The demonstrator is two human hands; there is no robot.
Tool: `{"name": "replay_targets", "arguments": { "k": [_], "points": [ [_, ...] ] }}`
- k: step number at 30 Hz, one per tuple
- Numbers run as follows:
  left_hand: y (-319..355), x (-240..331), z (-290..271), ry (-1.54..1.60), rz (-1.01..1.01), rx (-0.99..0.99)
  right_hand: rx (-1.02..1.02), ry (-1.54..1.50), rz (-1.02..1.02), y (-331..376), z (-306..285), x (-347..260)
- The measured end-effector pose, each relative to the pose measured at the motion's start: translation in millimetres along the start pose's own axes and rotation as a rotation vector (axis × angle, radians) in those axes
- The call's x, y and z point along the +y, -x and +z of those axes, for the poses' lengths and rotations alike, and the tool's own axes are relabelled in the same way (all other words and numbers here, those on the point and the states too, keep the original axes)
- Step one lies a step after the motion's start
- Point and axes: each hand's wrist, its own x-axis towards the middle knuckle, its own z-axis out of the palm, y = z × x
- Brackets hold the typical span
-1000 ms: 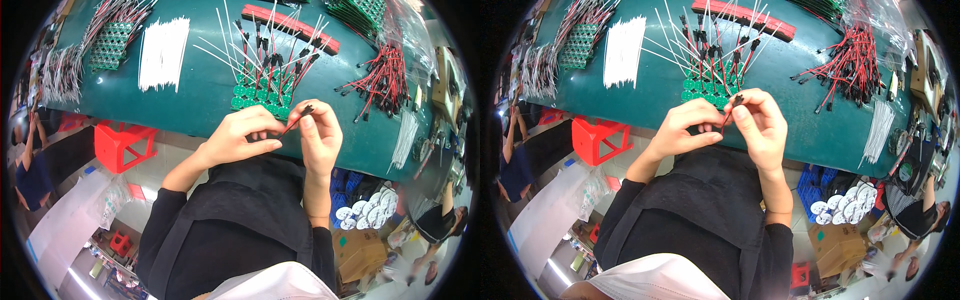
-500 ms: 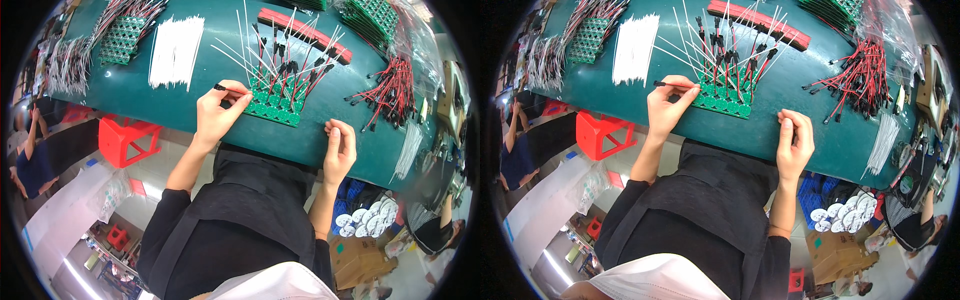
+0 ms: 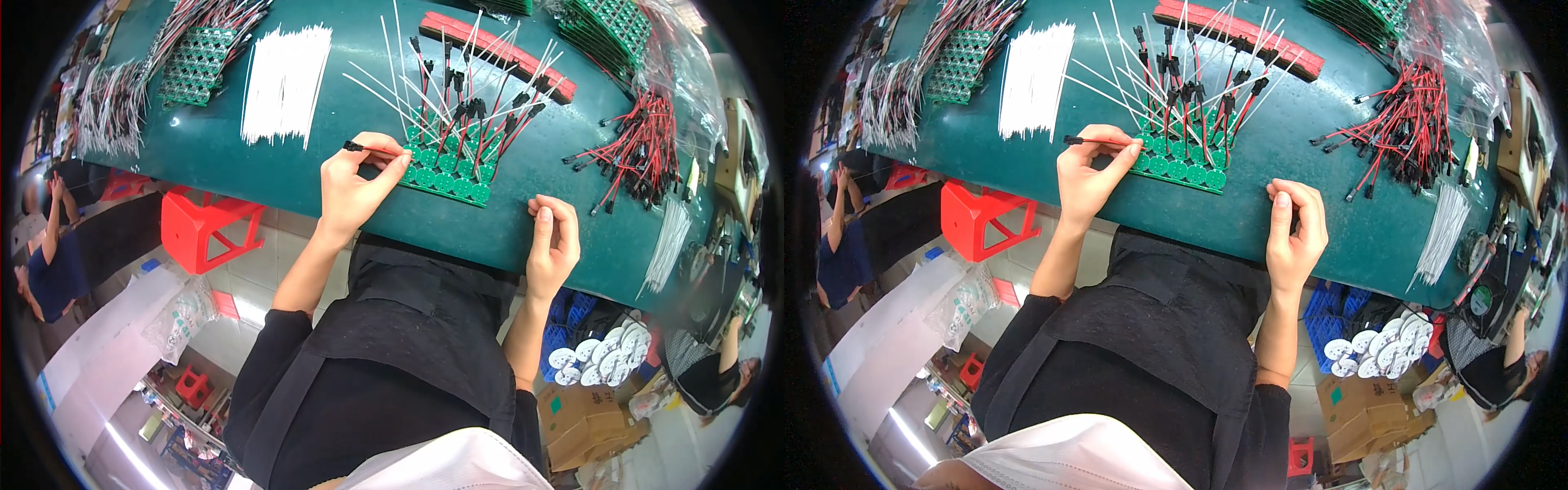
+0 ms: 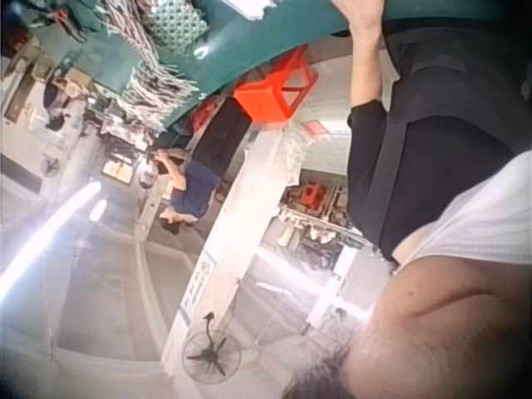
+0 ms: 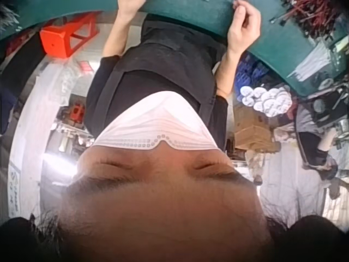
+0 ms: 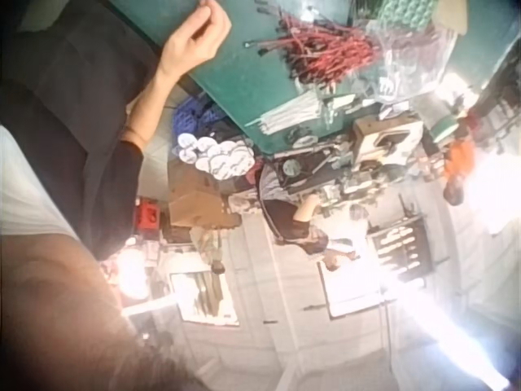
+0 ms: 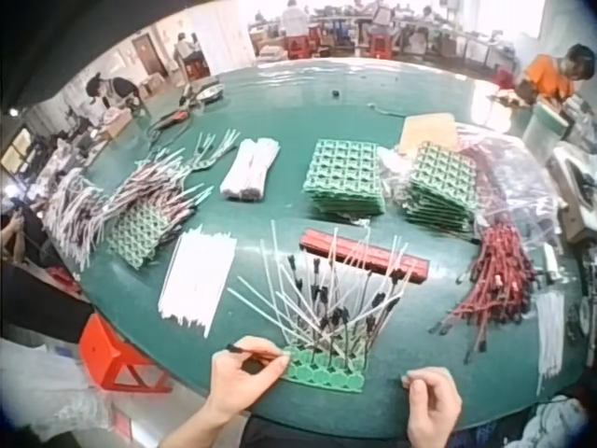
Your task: Manually inserting wires and connector pins into a plastic grid plate as part of a lighting component assembly.
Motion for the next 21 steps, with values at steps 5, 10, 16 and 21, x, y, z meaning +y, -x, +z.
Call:
{"name": "replay_targets", "arguments": {
  "k": [5,10,16,21],
  "points": [
    [1,-3,2,-0.027,0.035,0.006,-0.006,0.031,-0.022,-1,2,1],
    [4,-4,2,-0.038,0.072,0.014,-0.001,0.048,-0.036,0,2,1],
    [3,1,9,-0.146,0.157,0.050,-0.009,0.041,-0.022,-2,0,2],
    [-2,1,12,-0.275,0.342,0.015,-0.017,0.108,-0.004,-3,-6,-4]
  ]
}}
